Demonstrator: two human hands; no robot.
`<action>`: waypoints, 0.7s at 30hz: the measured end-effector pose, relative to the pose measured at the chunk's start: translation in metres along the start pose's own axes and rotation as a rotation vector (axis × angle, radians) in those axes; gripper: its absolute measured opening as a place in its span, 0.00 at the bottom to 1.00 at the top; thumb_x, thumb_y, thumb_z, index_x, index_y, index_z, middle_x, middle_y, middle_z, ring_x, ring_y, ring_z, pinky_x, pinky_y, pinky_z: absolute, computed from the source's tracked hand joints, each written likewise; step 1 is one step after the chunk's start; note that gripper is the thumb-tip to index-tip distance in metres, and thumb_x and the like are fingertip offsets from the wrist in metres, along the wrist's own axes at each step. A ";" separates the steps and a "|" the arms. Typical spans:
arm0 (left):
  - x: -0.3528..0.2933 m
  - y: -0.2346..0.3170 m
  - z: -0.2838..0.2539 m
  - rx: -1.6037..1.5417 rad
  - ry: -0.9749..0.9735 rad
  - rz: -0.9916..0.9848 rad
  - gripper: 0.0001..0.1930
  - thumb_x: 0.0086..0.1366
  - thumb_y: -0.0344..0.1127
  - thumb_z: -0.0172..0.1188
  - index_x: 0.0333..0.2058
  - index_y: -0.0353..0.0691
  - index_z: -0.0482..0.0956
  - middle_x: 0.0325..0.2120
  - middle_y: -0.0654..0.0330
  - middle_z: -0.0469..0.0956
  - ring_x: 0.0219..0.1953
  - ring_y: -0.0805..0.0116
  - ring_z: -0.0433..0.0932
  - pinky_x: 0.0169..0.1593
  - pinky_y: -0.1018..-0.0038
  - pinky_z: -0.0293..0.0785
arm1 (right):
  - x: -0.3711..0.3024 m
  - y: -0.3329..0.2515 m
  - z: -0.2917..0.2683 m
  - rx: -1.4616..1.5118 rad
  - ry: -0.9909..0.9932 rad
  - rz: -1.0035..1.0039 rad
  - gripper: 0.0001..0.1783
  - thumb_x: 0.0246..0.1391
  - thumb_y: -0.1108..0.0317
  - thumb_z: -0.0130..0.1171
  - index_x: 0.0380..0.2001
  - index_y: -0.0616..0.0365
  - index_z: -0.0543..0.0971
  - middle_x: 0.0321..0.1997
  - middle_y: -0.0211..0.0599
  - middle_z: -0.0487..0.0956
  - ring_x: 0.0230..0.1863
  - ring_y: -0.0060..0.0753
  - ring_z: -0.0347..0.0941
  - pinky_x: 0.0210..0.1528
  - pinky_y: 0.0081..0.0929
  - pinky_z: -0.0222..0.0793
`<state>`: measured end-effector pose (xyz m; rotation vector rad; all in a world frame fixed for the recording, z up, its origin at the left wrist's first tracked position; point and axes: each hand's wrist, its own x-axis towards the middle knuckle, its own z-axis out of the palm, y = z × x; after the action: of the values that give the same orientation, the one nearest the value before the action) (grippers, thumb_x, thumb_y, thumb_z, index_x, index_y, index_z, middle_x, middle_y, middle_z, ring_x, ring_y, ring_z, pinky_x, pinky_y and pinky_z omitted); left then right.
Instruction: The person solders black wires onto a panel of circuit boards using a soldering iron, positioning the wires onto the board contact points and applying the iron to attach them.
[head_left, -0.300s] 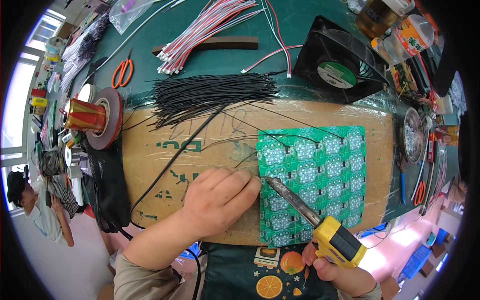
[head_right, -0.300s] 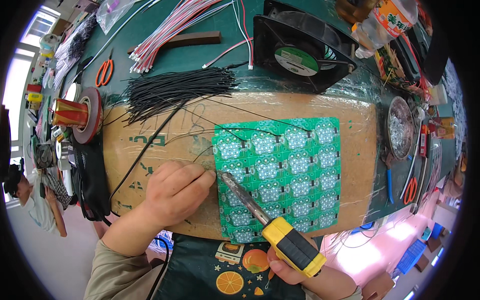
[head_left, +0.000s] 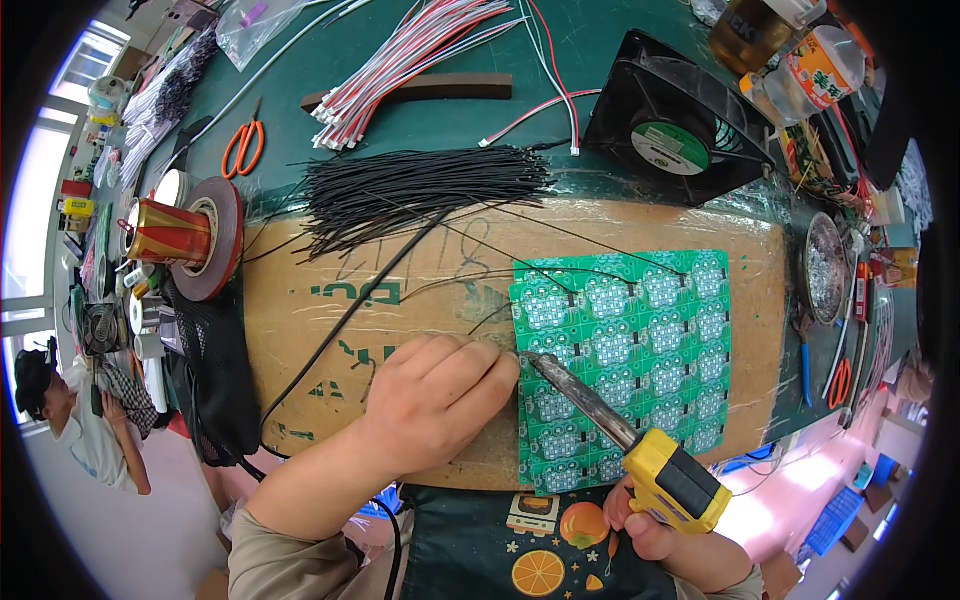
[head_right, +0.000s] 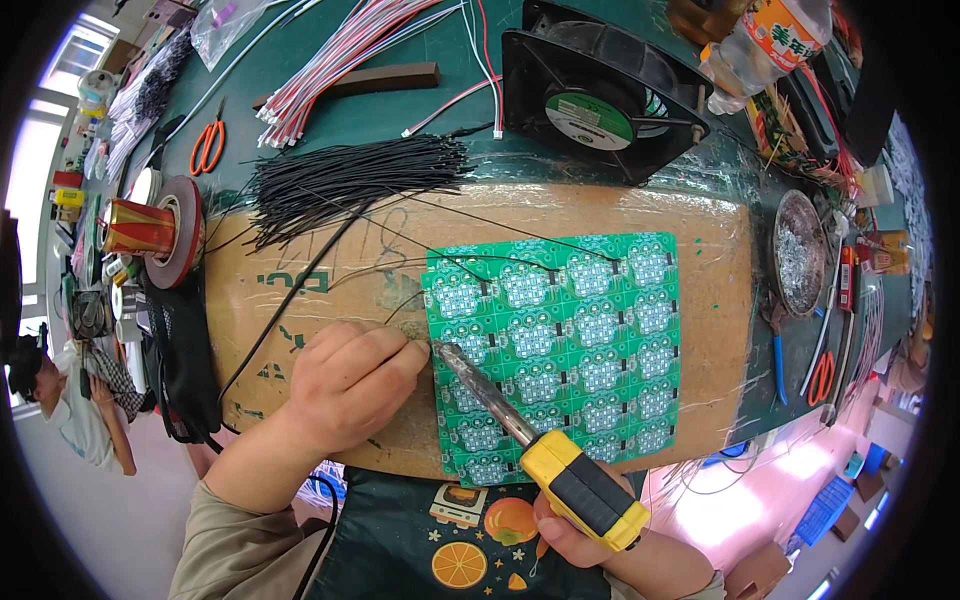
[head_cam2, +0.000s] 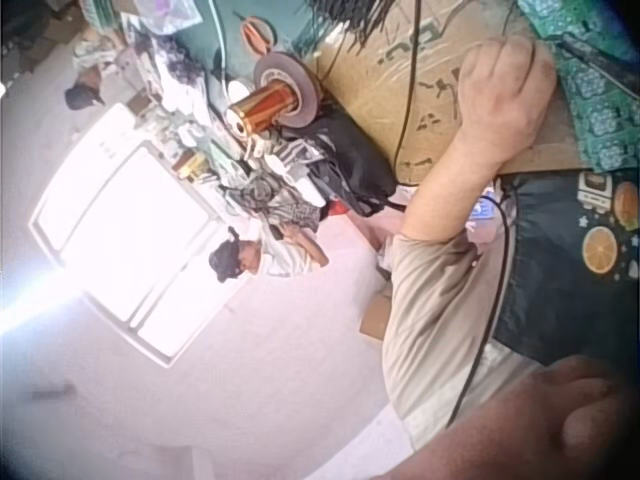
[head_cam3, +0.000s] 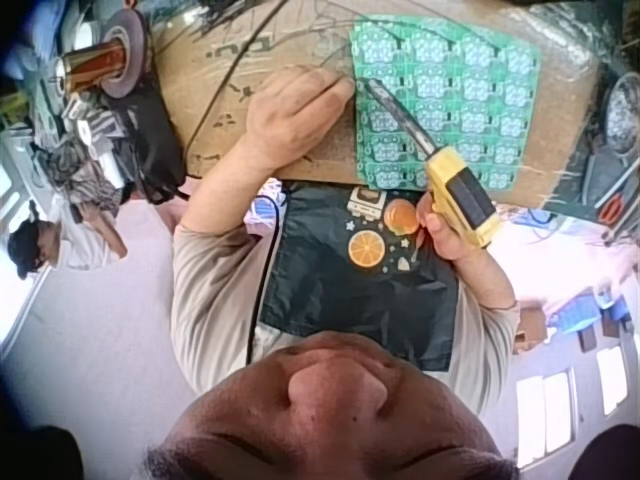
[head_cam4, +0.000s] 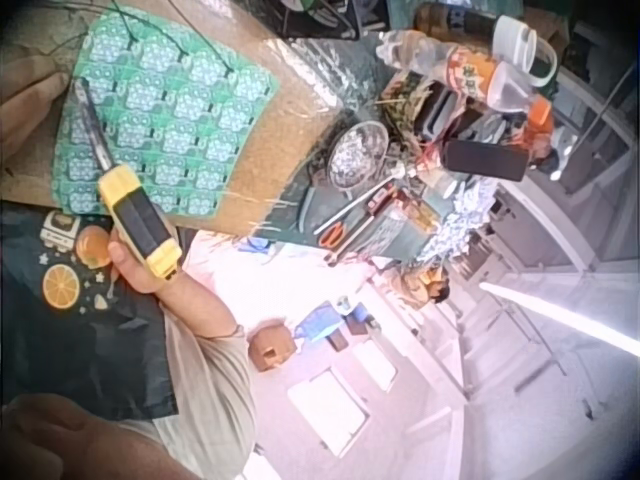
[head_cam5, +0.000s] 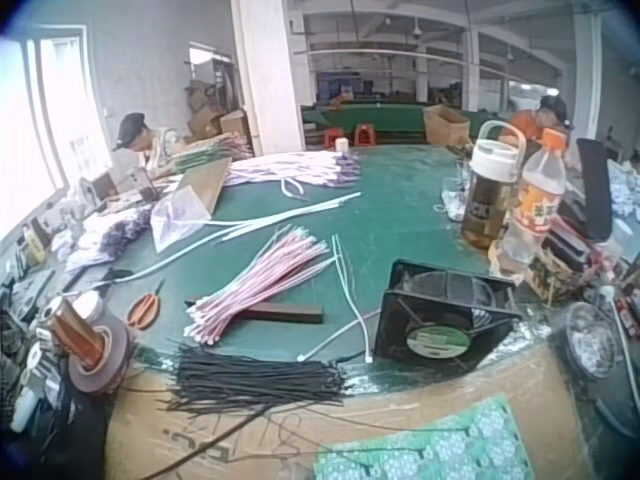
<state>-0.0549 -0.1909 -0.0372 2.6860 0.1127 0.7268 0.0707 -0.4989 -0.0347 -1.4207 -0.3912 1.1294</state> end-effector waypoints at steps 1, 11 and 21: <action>0.000 0.000 0.000 -0.001 0.001 0.001 0.17 0.49 0.26 0.69 0.41 0.37 0.86 0.36 0.61 0.81 0.33 0.63 0.82 0.36 0.70 0.77 | -0.001 0.003 -0.003 -0.001 0.001 -0.001 0.09 0.58 0.67 0.69 0.28 0.58 0.80 0.23 0.31 0.80 0.24 0.30 0.78 0.28 0.28 0.73; 0.001 0.001 -0.001 0.015 -0.004 -0.003 0.16 0.50 0.26 0.69 0.41 0.38 0.86 0.35 0.61 0.81 0.33 0.63 0.82 0.35 0.70 0.76 | 0.000 -0.001 0.002 0.142 0.001 0.022 0.09 0.58 0.66 0.69 0.28 0.58 0.82 0.23 0.31 0.80 0.23 0.30 0.78 0.27 0.28 0.72; 0.003 0.002 -0.002 0.017 0.011 0.007 0.16 0.50 0.26 0.69 0.41 0.38 0.86 0.36 0.60 0.81 0.33 0.63 0.82 0.36 0.69 0.77 | -0.013 0.016 -0.023 -0.097 -0.201 0.013 0.31 0.63 0.59 0.69 0.63 0.57 0.68 0.32 0.33 0.73 0.30 0.29 0.71 0.35 0.34 0.73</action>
<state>-0.0533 -0.1919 -0.0338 2.7003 0.1124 0.7457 0.0769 -0.5256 -0.0481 -1.3993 -0.5866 1.2833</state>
